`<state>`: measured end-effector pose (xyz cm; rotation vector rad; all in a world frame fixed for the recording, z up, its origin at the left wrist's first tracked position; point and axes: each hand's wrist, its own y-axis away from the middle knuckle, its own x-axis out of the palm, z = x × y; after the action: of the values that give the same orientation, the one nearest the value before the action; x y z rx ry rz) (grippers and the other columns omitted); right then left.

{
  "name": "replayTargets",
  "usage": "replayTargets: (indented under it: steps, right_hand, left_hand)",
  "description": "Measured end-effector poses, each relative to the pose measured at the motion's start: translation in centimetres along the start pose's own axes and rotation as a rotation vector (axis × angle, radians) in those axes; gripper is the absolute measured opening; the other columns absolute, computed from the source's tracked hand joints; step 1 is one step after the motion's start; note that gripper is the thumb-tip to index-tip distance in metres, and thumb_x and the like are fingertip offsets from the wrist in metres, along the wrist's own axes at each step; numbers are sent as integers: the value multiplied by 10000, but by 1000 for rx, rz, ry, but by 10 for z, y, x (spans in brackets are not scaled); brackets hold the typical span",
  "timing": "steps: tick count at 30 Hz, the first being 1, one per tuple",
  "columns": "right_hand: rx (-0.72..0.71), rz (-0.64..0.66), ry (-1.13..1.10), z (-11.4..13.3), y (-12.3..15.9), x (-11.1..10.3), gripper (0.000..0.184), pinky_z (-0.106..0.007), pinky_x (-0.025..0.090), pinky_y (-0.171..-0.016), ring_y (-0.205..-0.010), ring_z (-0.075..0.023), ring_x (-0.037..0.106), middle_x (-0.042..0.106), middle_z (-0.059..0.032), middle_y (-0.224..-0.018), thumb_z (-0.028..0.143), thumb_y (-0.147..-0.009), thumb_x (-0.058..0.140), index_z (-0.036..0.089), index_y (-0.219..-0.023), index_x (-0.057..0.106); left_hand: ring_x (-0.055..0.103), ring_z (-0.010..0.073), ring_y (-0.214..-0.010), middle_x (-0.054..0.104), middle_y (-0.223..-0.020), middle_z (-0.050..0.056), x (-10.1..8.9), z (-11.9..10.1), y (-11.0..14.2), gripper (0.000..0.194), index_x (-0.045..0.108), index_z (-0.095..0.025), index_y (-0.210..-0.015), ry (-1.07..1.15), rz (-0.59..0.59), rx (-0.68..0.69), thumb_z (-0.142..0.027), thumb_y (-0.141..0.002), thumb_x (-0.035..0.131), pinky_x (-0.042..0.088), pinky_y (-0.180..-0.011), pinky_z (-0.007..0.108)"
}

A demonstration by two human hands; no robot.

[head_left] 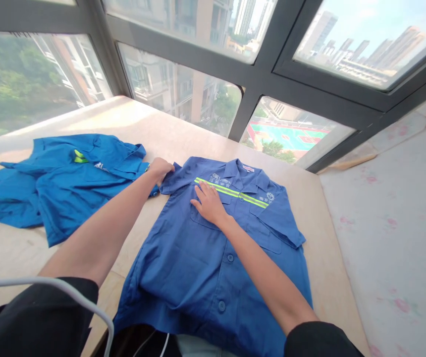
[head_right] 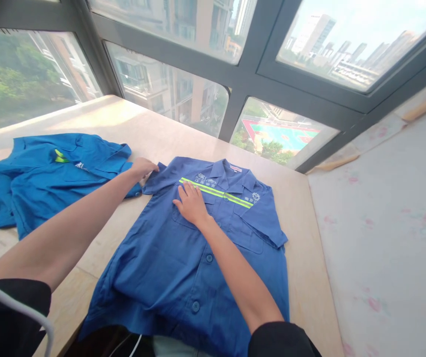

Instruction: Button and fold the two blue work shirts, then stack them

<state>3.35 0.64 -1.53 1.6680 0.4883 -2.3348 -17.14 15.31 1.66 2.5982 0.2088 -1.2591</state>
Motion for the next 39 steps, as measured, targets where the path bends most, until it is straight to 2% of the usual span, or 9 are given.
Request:
replayTargets:
  steps: [7, 10, 13, 16, 19, 24, 33, 36, 39]
  right_hand:
    - [2, -60, -31, -3, -4, 16, 505, -499, 222, -1206, -1464, -319, 324, 424, -169, -1544, 384, -997, 486, 100, -1414, 519]
    - [13, -129, -245, -8, -6, 17, 439, -483, 259, -1195, -1420, -316, 390, 516, -164, -1468, 345, -921, 575, 121, -1298, 612]
    - [241, -305, -727, -17, -12, 15, 296, -422, 466, -1029, -1175, -287, 597, 693, -120, -1177, 300, -813, 599, 154, -1059, 675]
    - [607, -561, -1151, -31, -16, 10, 248, -351, 555, -793, -860, -206, 658, 702, -47, -907, 331, -819, 498, 188, -997, 596]
    - [782, -666, -1372, -41, -15, 0, 189, -305, 555, -687, -690, -152, 625, 638, 22, -747, 353, -821, 485, 224, -955, 514]
    - [900, -456, -1591, -40, -13, -23, 366, -261, 517, -498, -587, -159, 614, 618, 1, -659, 575, -897, 469, 216, -874, 538]
    - [887, -259, -1373, -37, 1, -32, 196, -179, 364, -326, -428, -125, 582, 637, 3, -630, 214, -729, 707, 170, -846, 557]
    - [933, -377, -1284, -46, 8, -29, 240, -168, 313, -327, -399, -93, 508, 569, 65, -616, 222, -760, 642, 194, -966, 522]
    - [853, -596, -1049, -58, 1, -31, 314, -193, 419, -453, -495, -97, 500, 522, 85, -653, 230, -789, 594, 210, -1084, 487]
  left_hand:
    - [629, 184, -804, 703, -845, 39, -5, -48, 52, 119, 656, -180, -829, 141, -99, 295, -264, -785, 585, 484, -741, 281]
    - [630, 171, -793, 700, -828, 25, 8, -67, 87, 140, 663, -168, -834, 219, 107, 625, -289, -794, 605, 502, -768, 279]
    - [647, 189, -986, 712, -1052, 51, 24, -70, 106, 299, 671, -167, -1008, 371, 262, 858, -407, -844, 600, 526, -858, 286]
    - [598, 211, -1149, 669, -1199, 93, 36, -56, 103, 351, 635, -156, -1136, 346, 54, 829, -394, -899, 531, 505, -982, 329]
    - [564, 246, -1224, 658, -1227, 126, 46, -33, 93, 335, 633, -148, -1164, 46, -20, 778, -316, -897, 521, 441, -1096, 394]
    - [335, 304, -1471, 432, -1537, 184, 61, -2, 96, 558, 478, -105, -1418, -311, 80, 787, -401, -945, 463, 319, -1198, 461]
    - [259, 276, -1510, 324, -1604, 162, 62, 15, 86, 709, 362, -122, -1521, -316, 176, 789, -576, -979, 313, 172, -1254, 450]
    - [203, 296, -1524, 239, -1624, 212, 60, 8, 73, 771, 281, -70, -1545, -247, 174, 707, -598, -983, 263, 206, -1238, 454]
    - [121, 318, -1539, 159, -1645, 210, 60, -10, 63, 791, 234, -63, -1560, -233, 181, 691, -603, -982, 252, 184, -1238, 493]
